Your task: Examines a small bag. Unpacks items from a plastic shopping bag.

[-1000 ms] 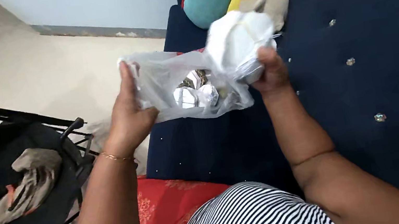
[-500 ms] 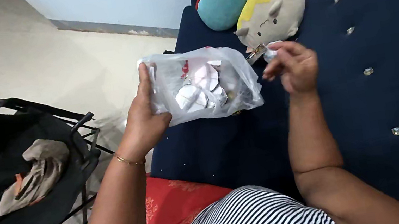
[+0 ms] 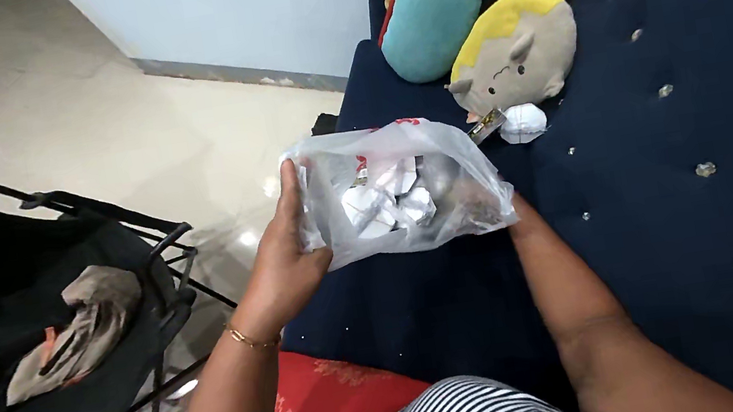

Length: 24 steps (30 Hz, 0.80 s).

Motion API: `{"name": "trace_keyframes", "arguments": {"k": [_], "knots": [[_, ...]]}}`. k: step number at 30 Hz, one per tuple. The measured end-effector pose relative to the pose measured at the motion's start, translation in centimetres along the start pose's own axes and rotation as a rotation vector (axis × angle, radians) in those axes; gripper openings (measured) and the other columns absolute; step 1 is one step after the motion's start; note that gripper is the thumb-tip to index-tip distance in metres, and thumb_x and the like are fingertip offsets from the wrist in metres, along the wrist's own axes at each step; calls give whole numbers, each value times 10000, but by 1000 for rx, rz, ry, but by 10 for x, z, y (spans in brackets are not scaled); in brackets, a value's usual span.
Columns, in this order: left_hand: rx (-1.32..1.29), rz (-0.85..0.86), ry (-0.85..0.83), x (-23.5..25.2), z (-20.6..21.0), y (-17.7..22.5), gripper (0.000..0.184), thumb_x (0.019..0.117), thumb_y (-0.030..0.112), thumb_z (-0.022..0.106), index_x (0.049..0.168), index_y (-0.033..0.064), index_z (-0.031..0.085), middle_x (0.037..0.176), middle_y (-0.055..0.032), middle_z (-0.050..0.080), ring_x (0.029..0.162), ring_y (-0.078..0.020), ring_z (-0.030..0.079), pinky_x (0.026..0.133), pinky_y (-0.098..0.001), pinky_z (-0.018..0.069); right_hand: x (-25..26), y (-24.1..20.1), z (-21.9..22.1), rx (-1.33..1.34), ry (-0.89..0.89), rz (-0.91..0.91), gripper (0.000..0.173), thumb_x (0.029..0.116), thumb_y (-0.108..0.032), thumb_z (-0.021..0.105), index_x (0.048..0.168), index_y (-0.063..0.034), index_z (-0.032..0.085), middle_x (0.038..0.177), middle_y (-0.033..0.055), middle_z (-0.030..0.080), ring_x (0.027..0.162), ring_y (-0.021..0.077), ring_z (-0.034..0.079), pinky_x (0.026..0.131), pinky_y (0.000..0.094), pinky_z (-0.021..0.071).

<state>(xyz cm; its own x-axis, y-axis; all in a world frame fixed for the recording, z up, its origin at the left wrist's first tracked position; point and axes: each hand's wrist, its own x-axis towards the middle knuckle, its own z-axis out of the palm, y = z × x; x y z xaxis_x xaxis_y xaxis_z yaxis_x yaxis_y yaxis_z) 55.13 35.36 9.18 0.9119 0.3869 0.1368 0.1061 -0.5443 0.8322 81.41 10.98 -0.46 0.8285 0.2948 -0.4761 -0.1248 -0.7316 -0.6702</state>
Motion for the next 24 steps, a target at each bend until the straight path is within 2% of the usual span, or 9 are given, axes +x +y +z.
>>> {"name": "trace_keyframes", "arguments": {"k": [2,6,9,11,15,17,19,21,24], "knots": [[-11,-10,-8,-1,1,-3,1168,722,-145,664,1667,188,64,1674,-51,286,1415,-122,454,1078,-336,484,52,33,-13,-220,75,-70,366,868,-142,788,1131,91,685,1138,316,663,1083,444,636,952,626,488],[-24,-56,-24,1,5,-9,1131,751,-85,667,1668,243,94,1680,0,283,1382,-116,489,1036,-364,511,85,28,-55,8,302,-80,609,742,-216,926,1203,74,654,1176,314,645,1095,445,631,953,631,502],[-24,-53,-39,1,9,-11,1116,747,-44,665,1668,251,107,1673,4,298,1374,-98,498,1039,-347,513,108,-1,-56,416,545,-251,624,775,-244,898,1249,60,629,1209,247,656,1111,339,645,976,532,528],[-24,-53,-50,1,11,-8,1121,747,-49,663,1668,248,96,1668,-3,309,1377,-82,490,1064,-322,496,134,-23,-47,532,638,-252,643,779,-312,899,1241,48,636,1216,234,653,1136,325,631,987,510,514],[9,-39,-57,-4,11,-7,1113,754,-55,675,1668,206,94,1642,-50,360,1382,-98,495,1107,-313,464,175,-30,-27,81,623,-11,792,777,-446,868,1316,69,604,1494,346,412,1416,494,367,1149,613,329],[29,-37,-65,-6,9,-6,1104,746,-70,665,1665,174,104,1615,-78,398,1365,-117,518,1107,-324,470,188,-21,-13,-41,608,111,766,745,-512,867,1271,2,655,1533,331,370,1420,516,355,1100,657,366],[32,-42,-82,-8,7,-4,1088,752,-83,659,1662,157,112,1586,-90,436,1342,-119,541,1102,-330,482,187,-12,-2,-26,626,80,680,761,-496,862,1262,-69,691,1580,310,306,1419,511,346,1087,638,381],[36,-42,-97,-8,6,-4,1074,758,-72,655,1661,150,116,1542,-104,485,1323,-123,557,1101,-339,484,181,-7,1,14,610,24,687,761,-432,880,1308,-68,678,1624,312,230,1453,493,316,1122,591,359],[30,-46,-106,-6,8,-6,1084,766,-57,658,1664,174,97,1497,-123,526,1304,-156,574,1094,-380,487,173,2,2,71,596,-13,657,764,-379,897,1290,-47,684,1568,315,330,1432,446,369,1134,513,381]]}}
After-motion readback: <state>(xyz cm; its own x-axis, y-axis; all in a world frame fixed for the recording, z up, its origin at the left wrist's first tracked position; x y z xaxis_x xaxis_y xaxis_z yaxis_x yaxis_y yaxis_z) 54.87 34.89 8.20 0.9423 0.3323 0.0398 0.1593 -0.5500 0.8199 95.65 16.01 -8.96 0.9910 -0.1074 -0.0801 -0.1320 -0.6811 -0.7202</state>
